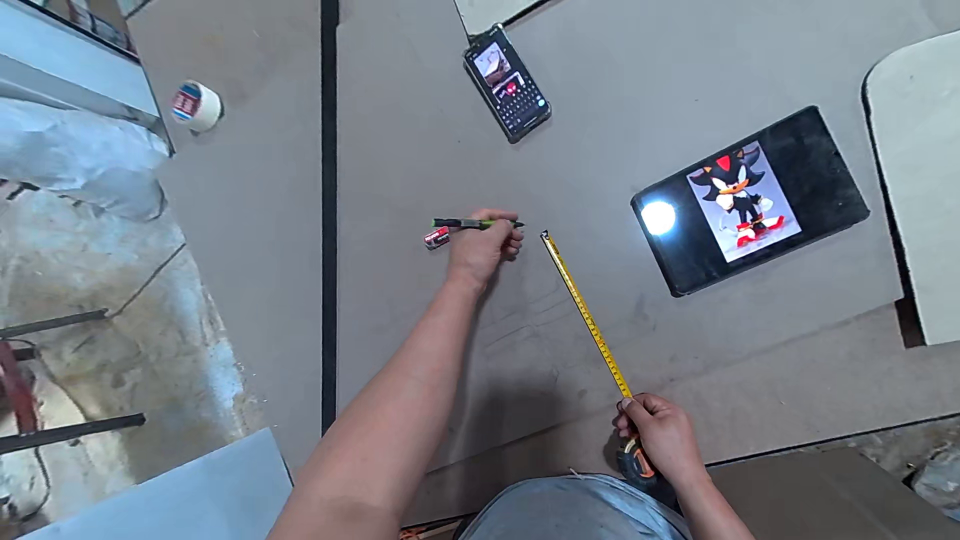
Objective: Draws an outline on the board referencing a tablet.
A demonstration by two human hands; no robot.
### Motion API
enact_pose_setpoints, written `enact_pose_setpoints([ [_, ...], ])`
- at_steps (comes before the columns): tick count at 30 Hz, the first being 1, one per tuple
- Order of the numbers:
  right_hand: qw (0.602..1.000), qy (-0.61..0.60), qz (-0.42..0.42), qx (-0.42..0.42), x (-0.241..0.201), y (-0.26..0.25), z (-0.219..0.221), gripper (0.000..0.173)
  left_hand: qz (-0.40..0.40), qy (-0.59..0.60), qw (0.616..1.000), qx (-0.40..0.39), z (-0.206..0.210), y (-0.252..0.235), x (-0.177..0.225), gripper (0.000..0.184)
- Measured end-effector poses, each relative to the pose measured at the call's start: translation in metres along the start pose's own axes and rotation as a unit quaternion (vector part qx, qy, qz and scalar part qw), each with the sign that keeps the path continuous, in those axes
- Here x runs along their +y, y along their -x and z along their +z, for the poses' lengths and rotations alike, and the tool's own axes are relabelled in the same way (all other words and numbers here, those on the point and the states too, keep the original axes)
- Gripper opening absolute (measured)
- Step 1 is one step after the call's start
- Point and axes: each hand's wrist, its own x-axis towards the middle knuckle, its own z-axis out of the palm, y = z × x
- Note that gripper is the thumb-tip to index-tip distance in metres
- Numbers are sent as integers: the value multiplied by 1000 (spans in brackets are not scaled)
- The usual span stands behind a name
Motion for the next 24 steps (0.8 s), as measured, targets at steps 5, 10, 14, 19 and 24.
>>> enact_pose_setpoints([
  [5,1000,0,-6,2,0,1,0,26,5,-68,998,12,18,-13,-3,10],
  [10,1000,0,-4,7,1,2,1,26,-1,-140,990,32,26,-13,-4,8],
  [14,1000,12,2,5,1,2,0,26,-9,-233,972,29,36,-16,4,14],
  [19,1000,-11,2,-1,-2,1,-4,26,-15,-350,936,-14,58,-24,23,16],
  [24,1000,-5,7,2,-3,1,-3,26,-21,-368,930,-14,55,-22,25,16],
])
